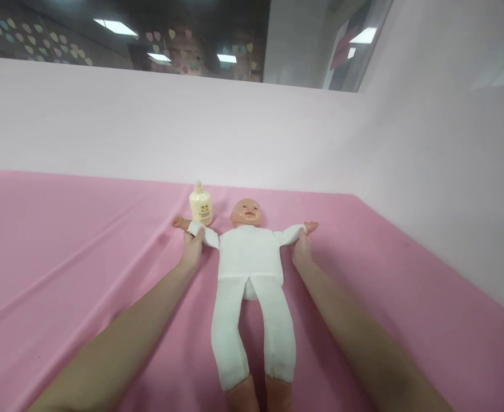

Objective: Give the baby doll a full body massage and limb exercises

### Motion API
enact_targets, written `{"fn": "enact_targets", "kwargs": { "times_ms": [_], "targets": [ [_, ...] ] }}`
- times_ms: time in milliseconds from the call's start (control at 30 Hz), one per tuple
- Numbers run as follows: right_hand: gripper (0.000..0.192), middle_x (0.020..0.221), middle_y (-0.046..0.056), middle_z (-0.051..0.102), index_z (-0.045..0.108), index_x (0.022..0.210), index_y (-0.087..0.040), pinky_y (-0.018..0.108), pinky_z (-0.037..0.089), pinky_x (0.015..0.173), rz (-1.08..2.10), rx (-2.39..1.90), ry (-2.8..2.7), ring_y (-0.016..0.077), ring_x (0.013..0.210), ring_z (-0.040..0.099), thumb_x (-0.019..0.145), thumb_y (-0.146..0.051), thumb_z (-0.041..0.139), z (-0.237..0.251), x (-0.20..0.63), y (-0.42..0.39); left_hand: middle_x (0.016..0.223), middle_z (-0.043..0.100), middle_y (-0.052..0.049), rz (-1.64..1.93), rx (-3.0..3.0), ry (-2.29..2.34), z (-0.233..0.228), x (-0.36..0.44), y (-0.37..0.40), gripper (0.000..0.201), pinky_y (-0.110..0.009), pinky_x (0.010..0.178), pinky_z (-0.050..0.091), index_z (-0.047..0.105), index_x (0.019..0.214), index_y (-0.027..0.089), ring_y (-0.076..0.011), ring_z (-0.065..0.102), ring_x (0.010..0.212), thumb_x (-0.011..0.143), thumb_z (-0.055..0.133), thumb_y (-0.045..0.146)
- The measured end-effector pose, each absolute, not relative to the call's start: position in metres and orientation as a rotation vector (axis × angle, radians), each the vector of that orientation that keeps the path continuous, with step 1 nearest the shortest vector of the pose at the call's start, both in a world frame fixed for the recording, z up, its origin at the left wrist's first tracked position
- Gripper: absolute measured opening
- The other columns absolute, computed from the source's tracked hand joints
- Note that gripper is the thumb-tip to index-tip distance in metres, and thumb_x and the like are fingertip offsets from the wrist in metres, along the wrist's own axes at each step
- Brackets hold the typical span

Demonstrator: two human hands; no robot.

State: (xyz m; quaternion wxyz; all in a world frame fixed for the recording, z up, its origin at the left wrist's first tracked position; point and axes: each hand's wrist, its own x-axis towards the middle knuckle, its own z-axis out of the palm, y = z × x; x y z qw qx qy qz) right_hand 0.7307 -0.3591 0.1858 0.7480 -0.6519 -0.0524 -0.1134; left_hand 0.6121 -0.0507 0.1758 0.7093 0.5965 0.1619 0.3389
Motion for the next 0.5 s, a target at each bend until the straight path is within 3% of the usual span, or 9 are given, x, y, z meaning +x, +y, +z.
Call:
{"fn": "enact_targets", "kwargs": {
  "times_ms": [200,267,333,400,500],
  "targets": [
    [0.098,0.168,0.005,0.005,-0.006,0.159,-0.028,0.046,0.034,0.12,-0.339,-1.475,-0.219,0.0239,0.154,0.018,0.086,-0.046,0.057,0.191,0.723,-0.353,0.154,0.04,-0.012,0.796,1.401,0.306,0.181,0.604,-0.053,0.089,-0.042,0.109,0.047,0.016,0.148,0.034,-0.0246,0.048,0.136,0.081,0.074,0.031],
    [0.097,0.167,0.005,0.013,0.003,0.159,-0.029,0.045,0.033,0.121,-0.335,-1.504,-0.35,0.0241,0.152,0.024,0.082,-0.038,0.061,0.194,0.72,-0.351,0.157,0.035,-0.011,0.791,1.526,0.229,0.183,0.601,-0.058,0.103,-0.042,0.109,0.047,0.001,0.153,0.037,-0.0245,0.047,0.138,0.081,0.074,0.029],
    [0.08,0.16,0.004,0.035,0.023,0.156,-0.031,0.045,0.039,0.117,-0.254,-1.555,-0.487,0.0247,0.144,0.041,0.084,-0.033,0.058,0.197,0.716,-0.35,0.158,0.036,-0.01,0.764,1.67,0.148,0.183,0.599,-0.062,0.104,-0.043,0.111,0.044,-0.006,0.156,0.037,-0.0244,0.047,0.138,0.084,0.068,0.03],
    [0.061,0.147,0.003,0.054,0.043,0.147,-0.031,0.046,0.042,0.113,-0.176,-1.624,-0.604,0.0249,0.133,0.053,0.087,-0.03,0.054,0.198,0.713,-0.35,0.156,0.041,-0.009,0.717,1.842,0.055,0.182,0.599,-0.065,0.091,-0.045,0.116,0.039,0.005,0.158,0.032,-0.0252,0.045,0.14,0.087,0.061,0.028],
    [0.046,0.132,0.003,0.064,0.063,0.129,-0.029,0.046,0.04,0.114,-0.211,-1.72,-0.804,0.0235,0.125,0.057,0.084,-0.021,0.052,0.197,0.711,-0.349,0.154,0.045,-0.006,0.609,2.101,-0.134,0.179,0.601,-0.069,0.066,-0.047,0.122,0.028,0.038,0.151,0.026,-0.0261,0.04,0.143,0.086,0.053,0.019]
  ]
}}
